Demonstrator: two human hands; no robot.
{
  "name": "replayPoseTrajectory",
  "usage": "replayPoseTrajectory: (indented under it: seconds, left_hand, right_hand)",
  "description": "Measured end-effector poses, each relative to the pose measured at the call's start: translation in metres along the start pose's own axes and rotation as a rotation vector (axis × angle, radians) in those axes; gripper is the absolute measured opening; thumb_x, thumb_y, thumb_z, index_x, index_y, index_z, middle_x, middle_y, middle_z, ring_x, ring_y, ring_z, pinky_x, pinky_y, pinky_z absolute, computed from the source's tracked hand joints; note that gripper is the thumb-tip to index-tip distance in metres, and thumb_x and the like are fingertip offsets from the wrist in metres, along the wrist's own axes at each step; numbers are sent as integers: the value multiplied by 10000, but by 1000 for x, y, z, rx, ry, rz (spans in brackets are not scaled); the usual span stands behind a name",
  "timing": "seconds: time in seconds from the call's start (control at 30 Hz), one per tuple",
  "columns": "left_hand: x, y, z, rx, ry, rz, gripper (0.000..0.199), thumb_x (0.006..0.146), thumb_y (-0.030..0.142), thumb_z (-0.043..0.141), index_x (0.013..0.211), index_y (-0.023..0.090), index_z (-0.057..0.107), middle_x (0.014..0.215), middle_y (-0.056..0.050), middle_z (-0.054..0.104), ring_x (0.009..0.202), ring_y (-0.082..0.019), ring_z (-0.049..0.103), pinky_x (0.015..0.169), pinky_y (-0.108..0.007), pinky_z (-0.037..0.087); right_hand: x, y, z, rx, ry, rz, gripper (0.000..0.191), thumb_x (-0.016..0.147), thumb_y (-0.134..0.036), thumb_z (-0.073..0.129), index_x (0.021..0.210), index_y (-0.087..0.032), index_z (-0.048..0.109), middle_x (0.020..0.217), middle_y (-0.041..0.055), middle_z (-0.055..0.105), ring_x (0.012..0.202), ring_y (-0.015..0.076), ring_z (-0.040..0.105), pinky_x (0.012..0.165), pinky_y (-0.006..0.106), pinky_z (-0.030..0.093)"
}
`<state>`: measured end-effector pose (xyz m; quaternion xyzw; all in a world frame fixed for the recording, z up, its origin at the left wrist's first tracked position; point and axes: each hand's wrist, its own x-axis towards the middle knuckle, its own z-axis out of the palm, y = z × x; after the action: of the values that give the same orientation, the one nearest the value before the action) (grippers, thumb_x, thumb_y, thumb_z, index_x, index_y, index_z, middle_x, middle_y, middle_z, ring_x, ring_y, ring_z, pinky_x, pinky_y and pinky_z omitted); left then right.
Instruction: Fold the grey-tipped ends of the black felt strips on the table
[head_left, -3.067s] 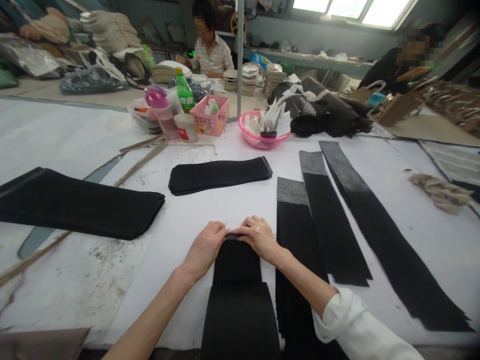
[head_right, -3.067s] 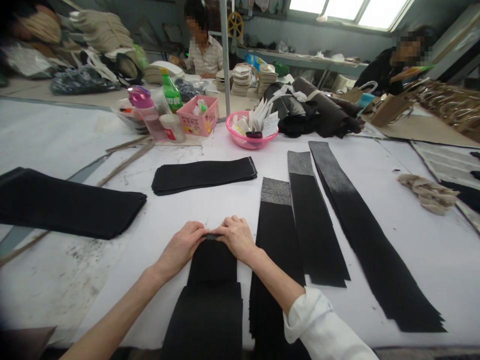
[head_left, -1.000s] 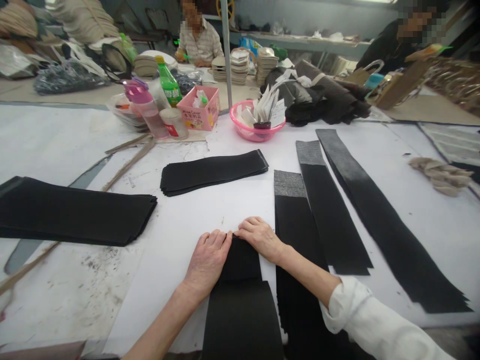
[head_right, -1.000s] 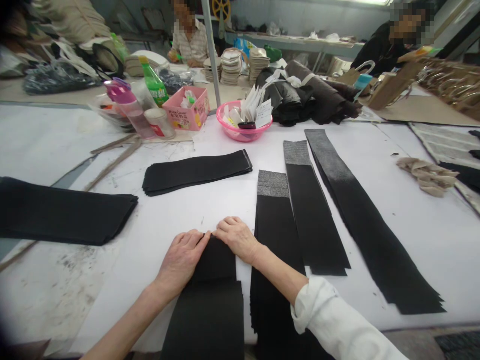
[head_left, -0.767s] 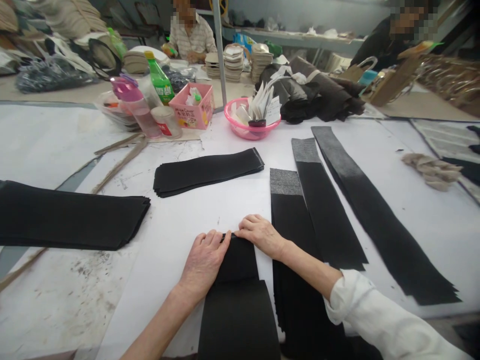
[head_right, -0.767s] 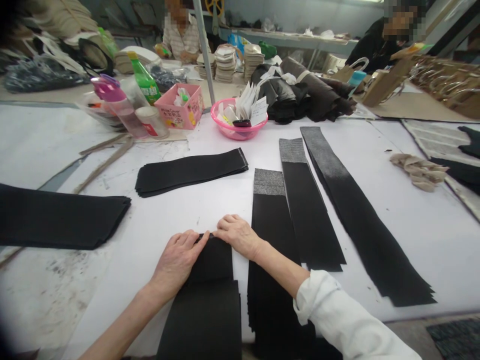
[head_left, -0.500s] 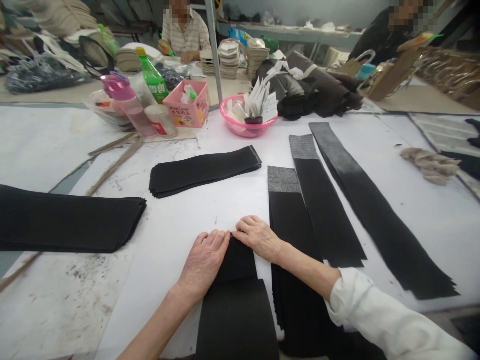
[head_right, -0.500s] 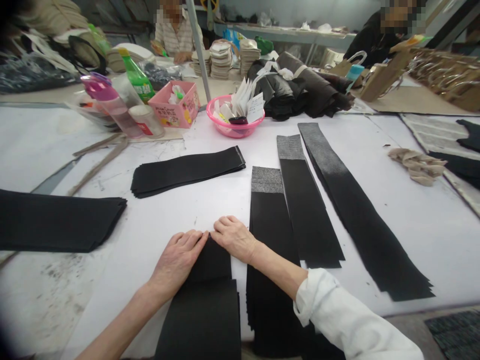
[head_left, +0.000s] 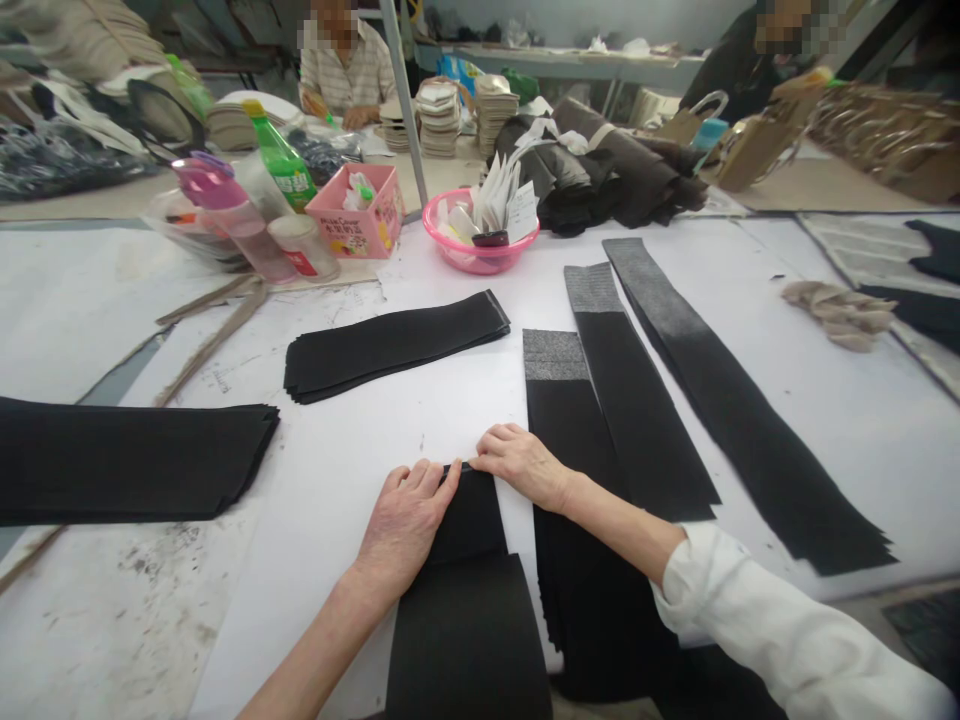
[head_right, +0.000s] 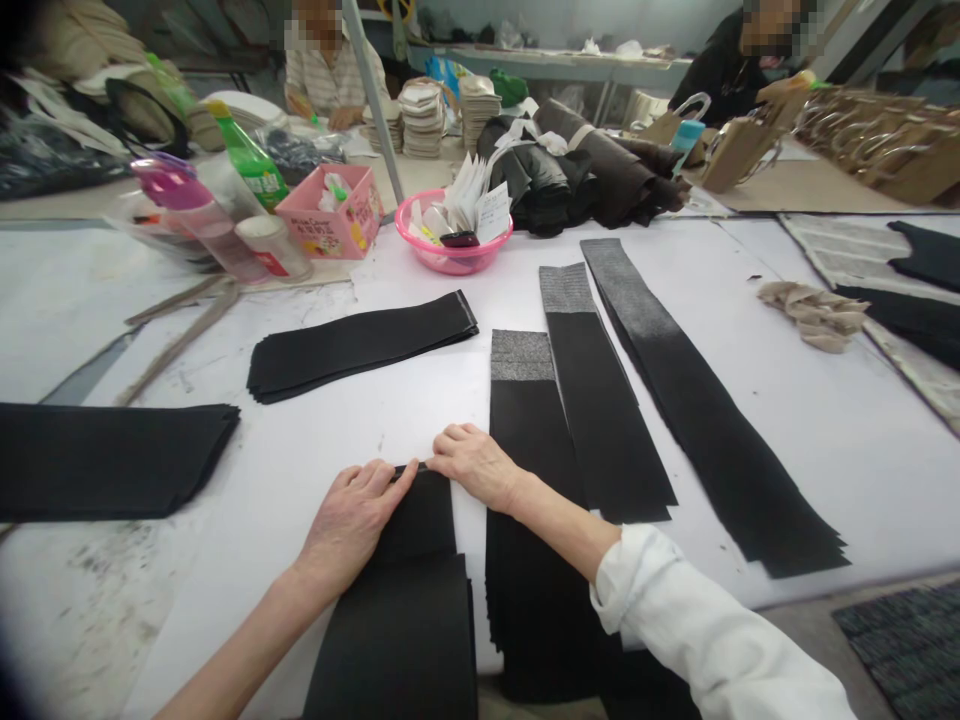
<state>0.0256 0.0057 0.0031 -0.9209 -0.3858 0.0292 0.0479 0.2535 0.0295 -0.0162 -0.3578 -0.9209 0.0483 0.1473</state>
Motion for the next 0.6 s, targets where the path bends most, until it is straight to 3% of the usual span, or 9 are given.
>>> replayPoseTrajectory:
  seconds: [0.23,0.6]
  left_hand:
    - [9,5,0,17,11,59,431,886,83,482,1315,116,456,1171,-114,541,1120,-250,473,938,-391,399]
    - [13,6,-3,-51,-27,42,463,890,67,473,1345,147,430,1047,-63,550,993,-213,502,885,-372,423]
  right_hand:
    - [1,-7,-2,-45,-12,6,197,993,-195,441,1018,-168,635,920,68,568,912,204,474,812,334,387]
    - [-9,12,14,170,98,85,161,956,-309,539,968,-235,682,914,34,603,897,179,490,802,302,383]
